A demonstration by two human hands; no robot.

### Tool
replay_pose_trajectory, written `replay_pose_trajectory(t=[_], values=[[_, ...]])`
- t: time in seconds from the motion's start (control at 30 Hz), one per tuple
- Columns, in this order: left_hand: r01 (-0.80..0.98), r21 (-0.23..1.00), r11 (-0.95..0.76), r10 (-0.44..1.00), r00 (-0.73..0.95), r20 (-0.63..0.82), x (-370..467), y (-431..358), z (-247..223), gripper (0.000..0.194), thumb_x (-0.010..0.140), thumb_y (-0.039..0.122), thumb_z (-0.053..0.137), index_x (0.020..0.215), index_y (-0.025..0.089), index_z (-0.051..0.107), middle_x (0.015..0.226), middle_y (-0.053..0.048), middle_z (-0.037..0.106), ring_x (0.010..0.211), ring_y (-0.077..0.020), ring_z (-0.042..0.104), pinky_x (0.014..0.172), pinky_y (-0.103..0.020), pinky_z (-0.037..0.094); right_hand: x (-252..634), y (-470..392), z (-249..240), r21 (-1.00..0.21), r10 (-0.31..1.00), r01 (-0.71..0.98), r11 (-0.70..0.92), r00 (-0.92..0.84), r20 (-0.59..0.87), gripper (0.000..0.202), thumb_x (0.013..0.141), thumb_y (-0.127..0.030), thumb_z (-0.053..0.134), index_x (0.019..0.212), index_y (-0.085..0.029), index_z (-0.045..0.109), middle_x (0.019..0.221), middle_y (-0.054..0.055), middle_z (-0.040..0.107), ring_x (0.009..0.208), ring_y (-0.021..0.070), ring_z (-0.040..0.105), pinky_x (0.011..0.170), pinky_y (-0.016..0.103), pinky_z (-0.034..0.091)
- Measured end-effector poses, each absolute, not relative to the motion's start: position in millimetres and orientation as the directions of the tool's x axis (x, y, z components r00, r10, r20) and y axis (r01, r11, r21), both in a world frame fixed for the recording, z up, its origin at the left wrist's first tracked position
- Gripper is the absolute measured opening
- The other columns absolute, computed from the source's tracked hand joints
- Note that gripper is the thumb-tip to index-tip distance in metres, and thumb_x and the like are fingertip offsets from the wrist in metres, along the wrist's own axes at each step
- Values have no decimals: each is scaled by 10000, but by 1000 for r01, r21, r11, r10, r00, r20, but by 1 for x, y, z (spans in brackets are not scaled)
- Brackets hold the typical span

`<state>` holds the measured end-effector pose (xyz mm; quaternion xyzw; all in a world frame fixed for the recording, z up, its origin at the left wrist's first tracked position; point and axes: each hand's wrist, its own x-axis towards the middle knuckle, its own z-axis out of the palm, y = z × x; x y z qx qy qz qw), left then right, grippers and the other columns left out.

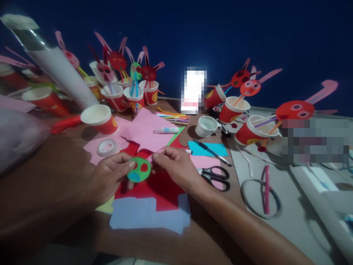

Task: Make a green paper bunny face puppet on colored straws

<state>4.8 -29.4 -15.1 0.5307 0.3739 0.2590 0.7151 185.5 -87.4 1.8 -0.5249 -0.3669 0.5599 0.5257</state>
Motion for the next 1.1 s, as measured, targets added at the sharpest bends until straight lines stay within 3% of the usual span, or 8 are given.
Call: replay_pose_trajectory(t=[0.4, 0.57, 0.7, 0.9, 1.1], values=[[37, 928, 370, 734, 601, -317, 8, -29, -14, 162, 791, 295, 609, 826, 174, 509, 546, 35, 612, 393, -114, 574, 337, -166, 388, 194, -86, 0, -980, 966, -188, -60, 237, -105, 119, 799, -253, 610, 705, -186, 581, 670, -28, 636, 627, 99, 573, 612, 221, 433], [10, 911, 412, 744, 573, -342, 12, -26, -8, 146, 795, 266, 584, 816, 179, 468, 558, 13, 647, 410, -118, 586, 334, -155, 397, 193, -89, -1, -984, 988, -163, -73, 122, -94, 99, 796, -270, 615, 741, -193, 587, 826, -2, 658, 725, 119, 584, 706, 257, 448], [22, 908, 419, 767, 527, -366, 12, -25, -8, 140, 790, 261, 574, 827, 186, 461, 503, 26, 619, 386, -117, 565, 320, -147, 365, 184, -91, -2, -996, 996, -51, -76, 41, -78, 98, 774, -253, 628, 714, -187, 588, 898, 16, 643, 765, 131, 577, 745, 278, 442], [26, 925, 379, 764, 556, -328, 9, -27, -15, 127, 795, 283, 569, 807, 180, 495, 469, 45, 569, 331, -77, 481, 330, -146, 313, 171, -97, -3, -974, 997, 213, -80, 35, -75, 95, 800, -214, 572, 712, -183, 593, 727, -10, 614, 699, 130, 551, 677, 257, 425], [-3, 908, 418, 765, 541, -350, 8, -24, -10, 159, 729, 277, 639, 779, 166, 537, 512, 78, 496, 334, -6, 334, 343, -125, 236, 166, -102, -3, -956, 995, 276, -99, 51, -88, 129, 816, -156, 524, 707, -193, 583, 707, -33, 634, 686, 114, 576, 675, 225, 429]])
